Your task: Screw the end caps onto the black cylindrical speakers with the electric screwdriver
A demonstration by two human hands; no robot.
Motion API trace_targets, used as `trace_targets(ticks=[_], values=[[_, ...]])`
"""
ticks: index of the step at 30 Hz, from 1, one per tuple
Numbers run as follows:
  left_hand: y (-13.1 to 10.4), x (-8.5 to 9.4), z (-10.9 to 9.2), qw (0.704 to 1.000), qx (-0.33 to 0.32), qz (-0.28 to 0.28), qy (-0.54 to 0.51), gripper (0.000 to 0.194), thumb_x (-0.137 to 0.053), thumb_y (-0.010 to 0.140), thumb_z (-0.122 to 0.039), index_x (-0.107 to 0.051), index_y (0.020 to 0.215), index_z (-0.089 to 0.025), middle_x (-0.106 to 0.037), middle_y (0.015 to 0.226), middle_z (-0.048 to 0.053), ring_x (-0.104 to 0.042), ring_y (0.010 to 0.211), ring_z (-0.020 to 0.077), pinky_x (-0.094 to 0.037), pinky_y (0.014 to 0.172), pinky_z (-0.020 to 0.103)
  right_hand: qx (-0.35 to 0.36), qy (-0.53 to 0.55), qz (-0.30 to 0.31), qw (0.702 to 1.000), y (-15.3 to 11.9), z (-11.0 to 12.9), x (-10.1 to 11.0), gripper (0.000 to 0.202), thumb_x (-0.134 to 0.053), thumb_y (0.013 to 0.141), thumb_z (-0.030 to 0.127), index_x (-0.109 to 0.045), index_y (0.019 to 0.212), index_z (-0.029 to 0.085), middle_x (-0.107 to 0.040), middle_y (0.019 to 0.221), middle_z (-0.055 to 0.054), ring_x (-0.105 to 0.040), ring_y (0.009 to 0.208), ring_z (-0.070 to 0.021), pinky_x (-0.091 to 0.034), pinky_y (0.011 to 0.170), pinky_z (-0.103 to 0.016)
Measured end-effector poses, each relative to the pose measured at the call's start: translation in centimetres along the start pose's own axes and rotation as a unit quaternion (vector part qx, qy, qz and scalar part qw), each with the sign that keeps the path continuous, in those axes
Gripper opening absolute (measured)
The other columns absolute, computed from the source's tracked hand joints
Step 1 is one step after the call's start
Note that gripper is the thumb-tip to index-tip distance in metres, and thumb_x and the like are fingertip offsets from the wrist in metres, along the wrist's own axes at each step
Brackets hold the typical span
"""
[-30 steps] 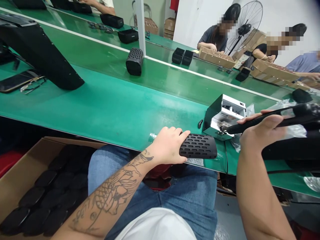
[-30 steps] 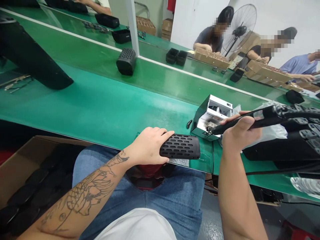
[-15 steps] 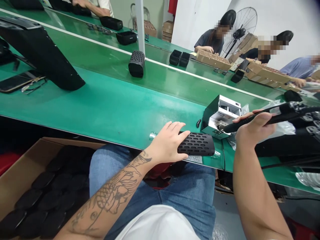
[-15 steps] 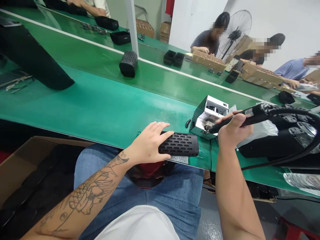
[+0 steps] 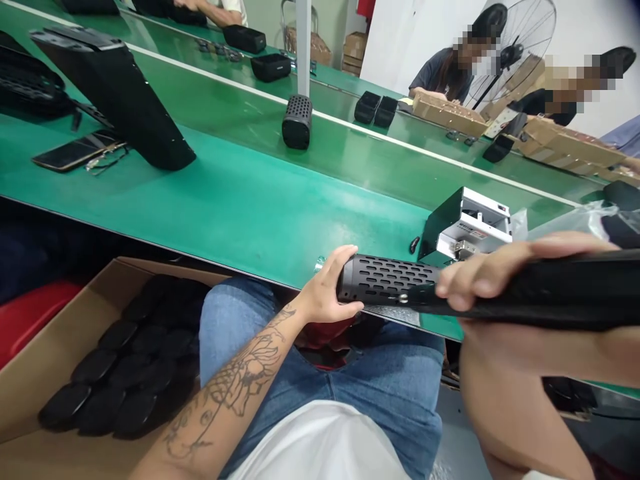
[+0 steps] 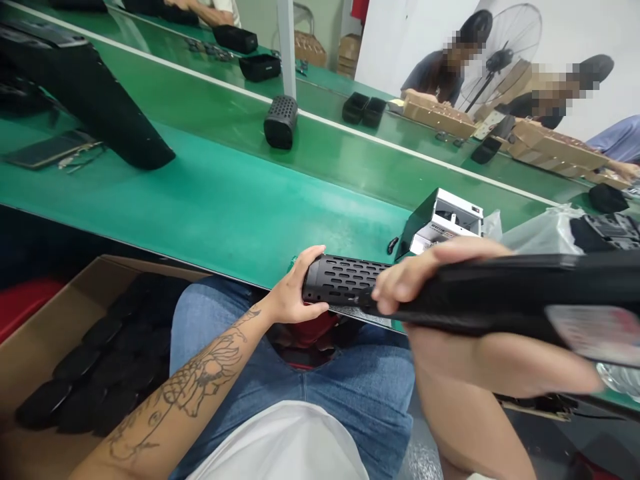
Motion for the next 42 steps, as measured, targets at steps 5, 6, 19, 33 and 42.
trace_targets(ticks=[5,6,19,33,42], values=[[0.2,0.2,-0.5,1.0,0.016,-0.001,-0.01,0.104,-0.078,0.074,-0.036,-0.019,0.158,-0.024,-0.033,0.16,0.016,-0.034,0.151,0.0324,-0.032,0.126,0.052,0.006,0.135,0.096,0.986,-0.8,-3.0,-6.1,0.054,-0.068,0.075,0.075,-0.07,0.092,0.024,-0.062,0.055,-0.001,-0.058,0.041,-0.0207,-0.053,0.045,-0.039],[0.2,0.2,-0.5,1.0,0.019,0.001,-0.012,0.104,-0.079,0.074,-0.037,-0.019,0.158,-0.024,-0.033,0.16,0.016,-0.035,0.151,0.0323,-0.033,0.125,0.052,0.004,0.137,0.098,0.986,-0.9,-3.6,-6.6,0.053,-0.07,0.074,0.074,-0.07,0.092,0.024,-0.062,0.055,0.0,-0.058,0.041,-0.0204,-0.052,0.043,-0.037],[0.2,0.2,-0.3,1.0,0.017,0.002,-0.026,0.103,-0.081,0.07,-0.038,-0.024,0.155,-0.024,-0.036,0.157,0.015,-0.037,0.149,0.033,-0.036,0.123,0.052,-0.001,0.173,0.155,0.973,-1.0,-5.8,-7.9,0.05,-0.073,0.076,0.071,-0.07,0.094,0.024,-0.064,0.061,-0.002,-0.06,0.043,-0.0212,-0.052,0.043,-0.038],[0.3,0.0,-0.5,0.999,0.037,0.008,-0.005,0.109,-0.08,0.067,-0.035,-0.018,0.157,-0.027,-0.036,0.157,0.014,-0.039,0.147,0.0329,-0.038,0.12,0.053,-0.048,0.182,0.221,0.957,-1.4,-7.0,-7.8,0.049,-0.08,0.071,0.066,-0.068,0.093,0.025,-0.065,0.066,0.0,-0.061,0.047,-0.0187,-0.053,0.047,-0.035],[0.0,0.5,-0.2,0.999,0.024,0.022,-0.03,0.108,-0.082,0.069,-0.039,-0.021,0.157,-0.024,-0.036,0.158,0.015,-0.037,0.149,0.0311,-0.035,0.124,0.049,-0.047,0.18,0.181,0.966,-1.0,-5.1,-7.8,0.058,-0.073,0.074,0.074,-0.068,0.099,0.022,-0.066,0.065,-0.002,-0.062,0.048,-0.0209,-0.054,0.05,-0.039]])
Point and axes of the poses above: each hand's wrist, its own y-axis towards the middle knuckle, its own x-axis out of the back of the hand, z = x × y, the point moved 4 cm from there along y, towards the middle knuckle
